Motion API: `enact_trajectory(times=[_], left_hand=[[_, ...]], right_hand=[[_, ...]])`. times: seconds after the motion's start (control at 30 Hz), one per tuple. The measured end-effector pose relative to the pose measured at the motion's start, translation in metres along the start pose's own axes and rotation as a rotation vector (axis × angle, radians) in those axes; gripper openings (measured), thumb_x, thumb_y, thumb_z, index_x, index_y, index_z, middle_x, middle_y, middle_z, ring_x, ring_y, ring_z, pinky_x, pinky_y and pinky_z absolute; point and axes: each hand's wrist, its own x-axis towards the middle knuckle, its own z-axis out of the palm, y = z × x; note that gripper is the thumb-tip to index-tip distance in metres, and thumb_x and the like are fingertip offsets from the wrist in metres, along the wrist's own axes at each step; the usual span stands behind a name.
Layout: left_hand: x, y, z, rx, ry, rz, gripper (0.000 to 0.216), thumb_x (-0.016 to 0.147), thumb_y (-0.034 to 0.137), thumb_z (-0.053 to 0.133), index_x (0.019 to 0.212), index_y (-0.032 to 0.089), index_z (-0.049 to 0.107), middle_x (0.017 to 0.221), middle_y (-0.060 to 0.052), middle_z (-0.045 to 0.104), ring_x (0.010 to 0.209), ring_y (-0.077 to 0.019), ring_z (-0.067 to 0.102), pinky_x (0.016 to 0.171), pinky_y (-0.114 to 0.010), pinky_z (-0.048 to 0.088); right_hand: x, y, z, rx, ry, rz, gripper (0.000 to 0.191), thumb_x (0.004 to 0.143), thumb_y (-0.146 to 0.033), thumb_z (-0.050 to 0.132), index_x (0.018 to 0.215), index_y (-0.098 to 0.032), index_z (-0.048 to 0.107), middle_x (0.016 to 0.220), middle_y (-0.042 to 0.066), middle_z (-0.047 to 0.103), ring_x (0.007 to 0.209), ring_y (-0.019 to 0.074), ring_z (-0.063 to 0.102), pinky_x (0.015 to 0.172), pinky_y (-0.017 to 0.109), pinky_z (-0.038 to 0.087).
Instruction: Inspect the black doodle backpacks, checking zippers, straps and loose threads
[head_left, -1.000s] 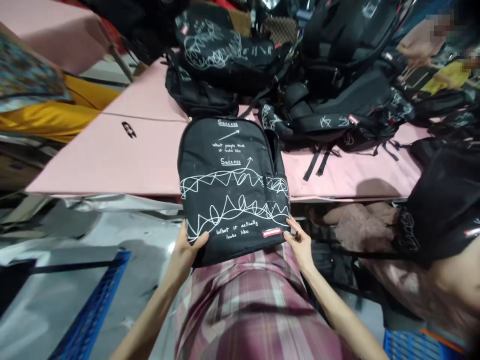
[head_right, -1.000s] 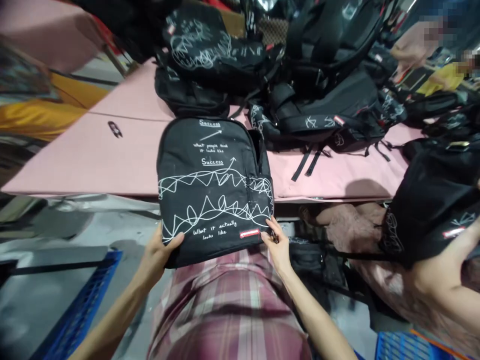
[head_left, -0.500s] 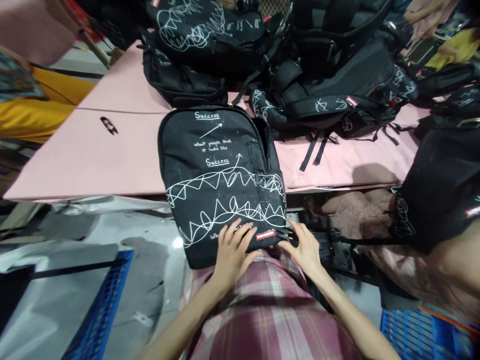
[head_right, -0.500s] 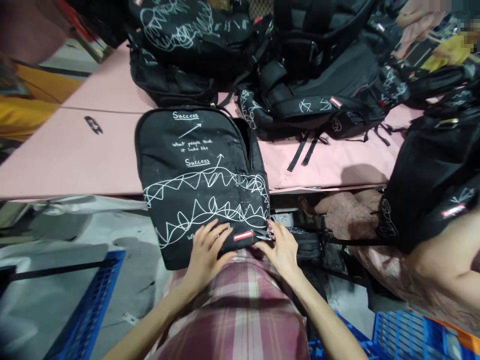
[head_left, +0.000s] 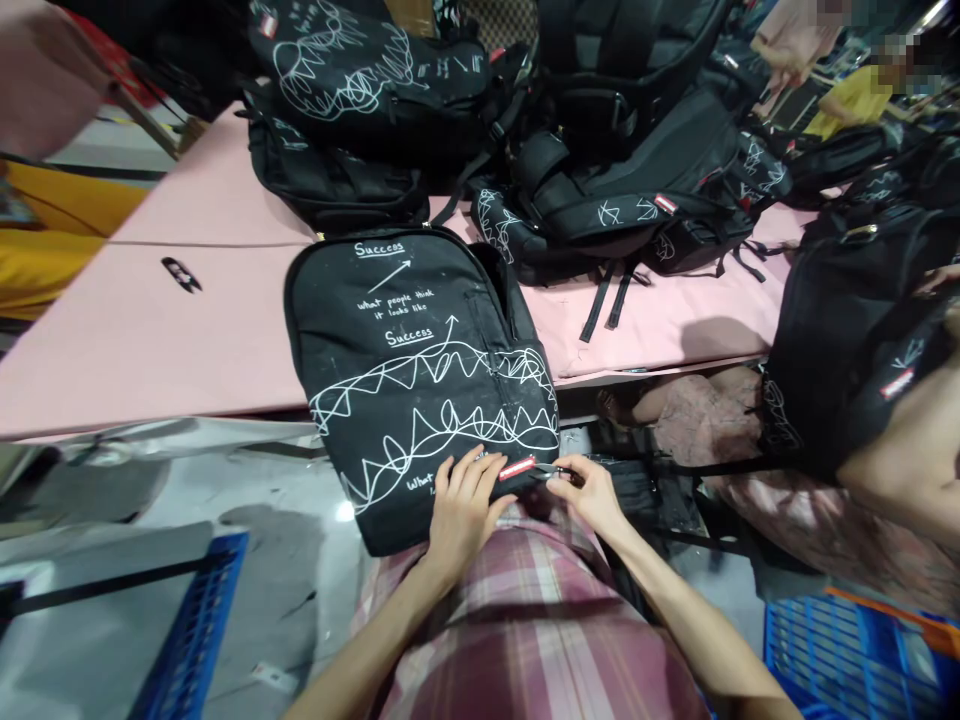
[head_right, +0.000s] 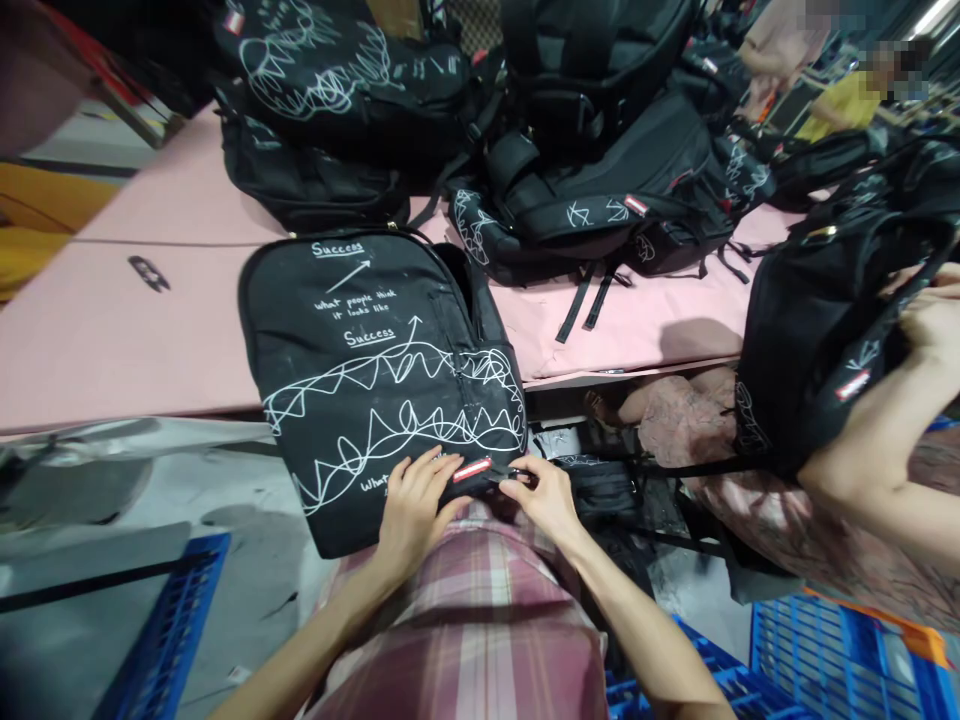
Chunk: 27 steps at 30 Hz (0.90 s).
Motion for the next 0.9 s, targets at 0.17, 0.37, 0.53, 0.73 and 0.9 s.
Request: enact_trajectory(times=[0.17, 0.37, 0.53, 0.73, 0.9], left_hand=[[0.002, -0.001, 0.001, -0.028, 0.001, -0.018, 0.034, 0.081, 0.025, 0.057, 0.113, 0.015, 0.054, 0.111, -0.012, 0.063, 0.111, -0.0287, 0.052, 0.095, -0.049, 0.031], [-0.001, 0.000, 0.008, -0.075, -0.024, -0.021, 0.041, 0.076, 0.031, 0.063, 0.113, 0.017, 0.053, 0.111, -0.011, 0.062, 0.112, -0.0307, 0.050, 0.096, -0.050, 0.030], [0.015, 0.016, 0.000, -0.120, 0.048, -0.032, 0.030, 0.078, 0.029, 0.060, 0.106, 0.019, 0.058, 0.102, -0.009, 0.063, 0.105, -0.0281, 0.051, 0.089, -0.044, 0.036], [0.040, 0.034, -0.012, -0.083, 0.065, -0.012, 0.013, 0.079, 0.024, 0.058, 0.089, 0.016, 0.061, 0.085, -0.008, 0.059, 0.080, -0.0218, 0.052, 0.071, -0.035, 0.038], [0.042, 0.044, -0.008, -0.031, 0.035, 0.017, 0.019, 0.081, 0.034, 0.057, 0.077, 0.015, 0.058, 0.077, -0.006, 0.058, 0.074, -0.0202, 0.050, 0.067, -0.033, 0.035]], right_hand=[[0.014, 0.021, 0.010, 0.716, -0.094, 0.206, 0.025, 0.060, -0.035, 0.073, 0.076, -0.018, 0.062, 0.067, 0.000, 0.062, 0.058, 0.0123, 0.053, 0.058, 0.024, 0.040], [0.010, 0.013, -0.012, 0.262, -0.060, 0.100, 0.020, 0.068, -0.034, 0.065, 0.080, -0.019, 0.064, 0.070, 0.000, 0.062, 0.063, 0.0142, 0.056, 0.062, 0.026, 0.043], [0.001, 0.017, -0.027, -0.015, 0.050, 0.052, 0.022, 0.074, -0.033, 0.060, 0.092, -0.021, 0.060, 0.078, -0.001, 0.063, 0.071, 0.0157, 0.058, 0.070, 0.028, 0.044], [-0.004, 0.024, -0.028, -0.074, 0.140, 0.103, 0.016, 0.077, -0.034, 0.058, 0.084, -0.020, 0.058, 0.079, 0.000, 0.064, 0.073, 0.0166, 0.059, 0.067, 0.027, 0.043], [-0.007, 0.015, -0.028, -0.181, 0.179, 0.018, 0.017, 0.080, -0.033, 0.056, 0.089, -0.020, 0.061, 0.080, 0.002, 0.064, 0.072, 0.0167, 0.059, 0.067, 0.027, 0.044]])
